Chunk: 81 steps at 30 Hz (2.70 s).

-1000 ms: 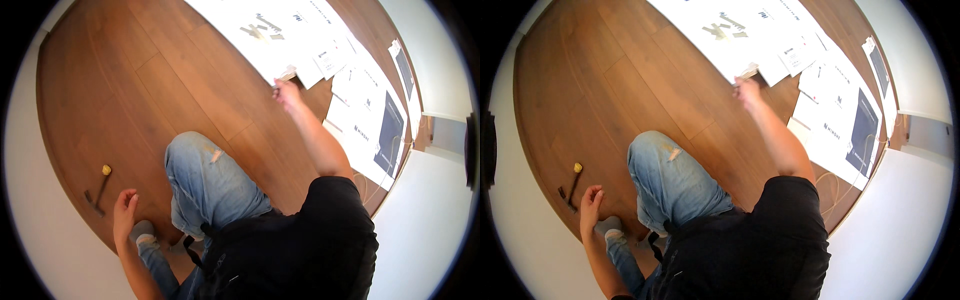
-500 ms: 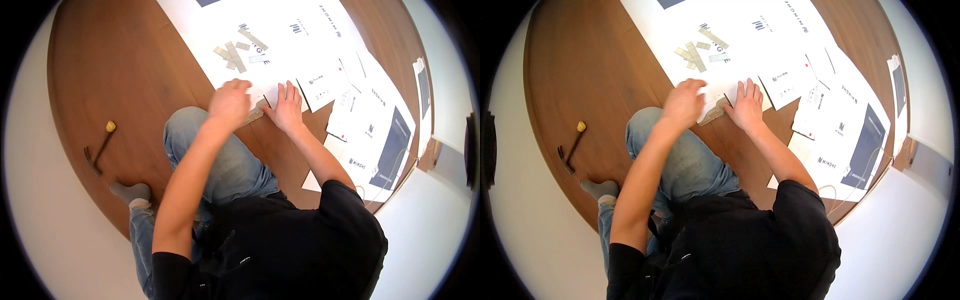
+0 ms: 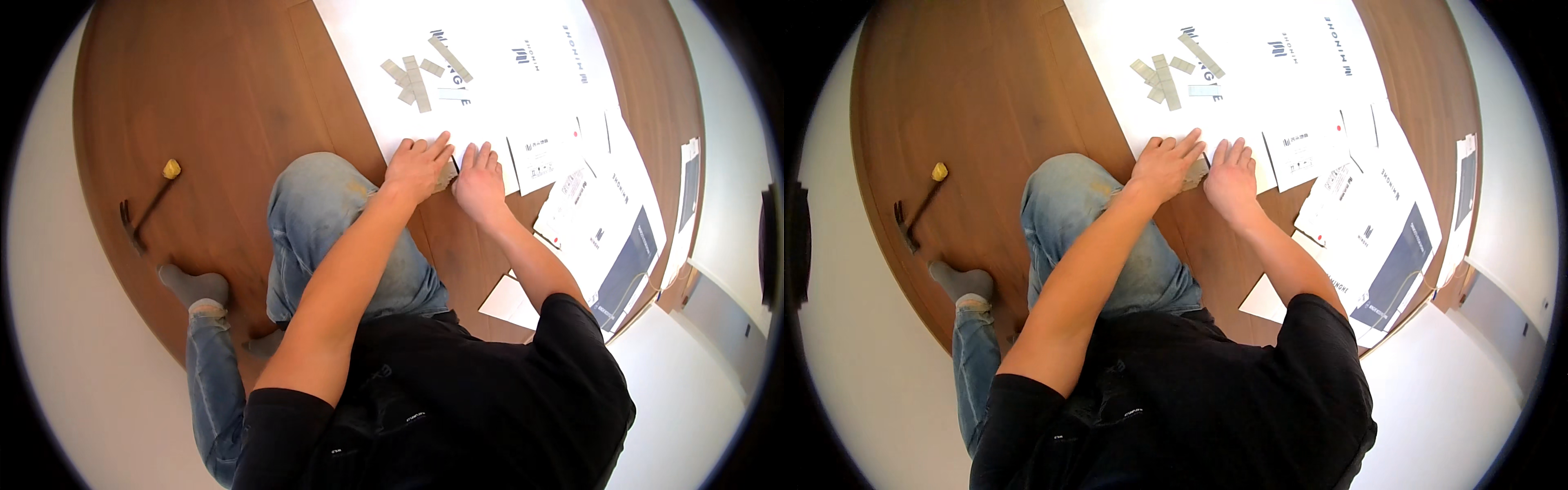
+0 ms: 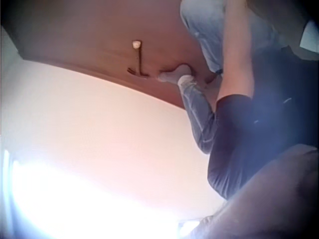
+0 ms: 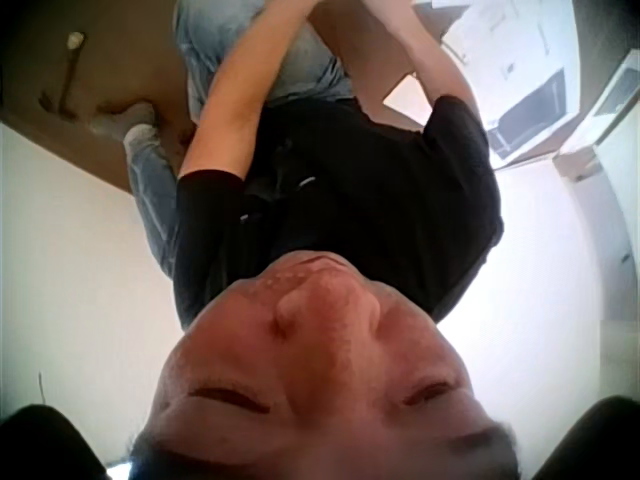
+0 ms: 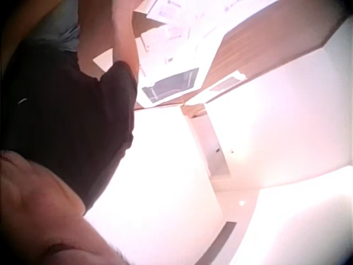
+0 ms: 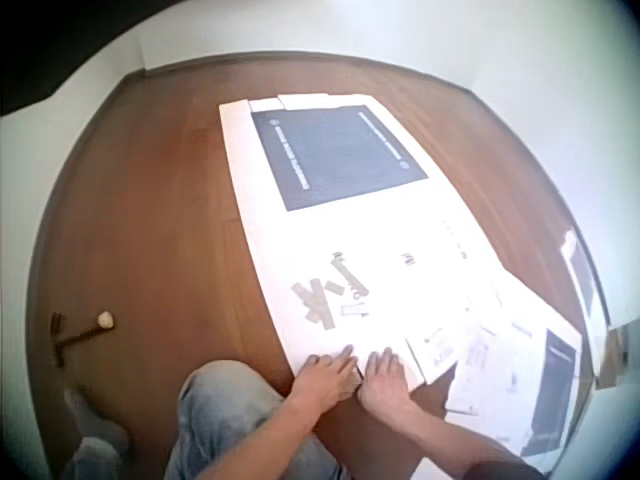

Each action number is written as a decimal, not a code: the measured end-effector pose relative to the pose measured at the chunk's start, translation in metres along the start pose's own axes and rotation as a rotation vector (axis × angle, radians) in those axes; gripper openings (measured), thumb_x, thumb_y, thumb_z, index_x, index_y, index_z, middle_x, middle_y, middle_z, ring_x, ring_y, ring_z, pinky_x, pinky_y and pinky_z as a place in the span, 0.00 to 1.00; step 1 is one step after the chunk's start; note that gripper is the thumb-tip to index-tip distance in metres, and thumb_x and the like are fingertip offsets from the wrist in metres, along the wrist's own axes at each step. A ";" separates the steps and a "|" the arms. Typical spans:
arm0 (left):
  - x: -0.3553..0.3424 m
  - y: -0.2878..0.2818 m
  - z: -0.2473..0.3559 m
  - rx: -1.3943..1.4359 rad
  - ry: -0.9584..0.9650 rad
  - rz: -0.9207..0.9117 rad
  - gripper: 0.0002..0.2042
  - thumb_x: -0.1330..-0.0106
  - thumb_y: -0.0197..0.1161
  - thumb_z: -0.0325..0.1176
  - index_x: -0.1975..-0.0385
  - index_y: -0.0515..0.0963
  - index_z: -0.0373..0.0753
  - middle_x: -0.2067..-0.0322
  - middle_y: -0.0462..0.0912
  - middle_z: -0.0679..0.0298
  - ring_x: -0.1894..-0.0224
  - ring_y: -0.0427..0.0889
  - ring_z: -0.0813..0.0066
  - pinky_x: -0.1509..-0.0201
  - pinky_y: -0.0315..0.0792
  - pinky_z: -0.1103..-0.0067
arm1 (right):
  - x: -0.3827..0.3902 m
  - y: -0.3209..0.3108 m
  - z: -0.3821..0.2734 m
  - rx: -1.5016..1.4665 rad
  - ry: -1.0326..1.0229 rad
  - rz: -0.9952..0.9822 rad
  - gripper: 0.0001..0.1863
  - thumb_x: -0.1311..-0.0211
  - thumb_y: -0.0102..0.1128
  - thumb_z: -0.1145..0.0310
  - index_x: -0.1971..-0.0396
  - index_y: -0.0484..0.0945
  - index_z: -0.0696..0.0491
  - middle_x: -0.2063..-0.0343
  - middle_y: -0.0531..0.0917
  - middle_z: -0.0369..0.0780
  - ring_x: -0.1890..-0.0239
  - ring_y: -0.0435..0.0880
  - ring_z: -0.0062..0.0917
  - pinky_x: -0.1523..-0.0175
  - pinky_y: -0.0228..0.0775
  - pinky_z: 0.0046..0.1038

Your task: The person sits on the wooden floor and applies adhesive to a wooden strip, then positions the strip against the baseboard and uses a hammer and a nail gun.

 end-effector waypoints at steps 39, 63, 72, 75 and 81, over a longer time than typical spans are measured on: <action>0.067 -0.100 -0.017 1.390 -0.339 0.297 0.33 0.22 0.61 0.50 0.26 0.64 0.34 0.35 0.76 0.48 0.39 0.80 0.61 0.34 0.74 0.66 | 0.018 -0.098 0.073 -2.021 0.358 0.365 0.23 0.21 0.52 0.68 0.32 0.70 0.62 0.36 0.80 0.45 0.35 0.79 0.34 0.28 0.70 0.38; 0.638 -0.117 0.140 0.937 -1.257 1.529 0.13 0.28 0.70 0.40 0.62 0.88 0.35 0.68 0.89 0.60 0.65 0.83 0.78 0.60 0.76 0.76 | 0.262 -0.269 -0.503 -0.218 -1.868 -0.581 0.13 0.26 0.64 0.63 0.67 0.79 0.58 0.74 0.80 0.51 0.71 0.78 0.52 0.67 0.69 0.42; 0.709 -0.017 0.110 1.166 -1.257 1.784 0.16 0.27 0.68 0.44 0.68 0.87 0.34 0.75 0.86 0.64 0.71 0.80 0.80 0.64 0.74 0.76 | 0.329 -0.206 -0.572 -0.086 -2.215 0.151 0.07 0.30 0.67 0.67 0.61 0.81 0.55 0.71 0.84 0.44 0.70 0.83 0.41 0.66 0.75 0.35; 0.740 -0.001 0.108 1.217 -1.264 1.819 0.18 0.26 0.68 0.46 0.69 0.86 0.35 0.76 0.85 0.67 0.71 0.78 0.83 0.65 0.73 0.78 | 0.346 -0.206 -0.610 -0.124 -2.058 -0.074 0.09 0.33 0.71 0.69 0.57 0.84 0.55 0.66 0.87 0.43 0.65 0.87 0.32 0.60 0.78 0.29; 0.813 0.018 0.106 1.175 -1.091 2.101 0.16 0.20 0.61 0.44 0.57 0.86 0.36 0.67 0.87 0.70 0.66 0.80 0.85 0.62 0.75 0.81 | 0.346 -0.168 -0.682 -0.514 -1.245 -1.150 0.17 0.36 0.76 0.72 0.49 0.84 0.60 0.54 0.90 0.41 0.53 0.88 0.24 0.46 0.80 0.28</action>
Point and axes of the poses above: each hand's wrist, its own x-axis away from the middle knuckle, its own y-axis out of the palm, z = x × y, the point moved 2 cm from there along -x, towards the middle knuckle
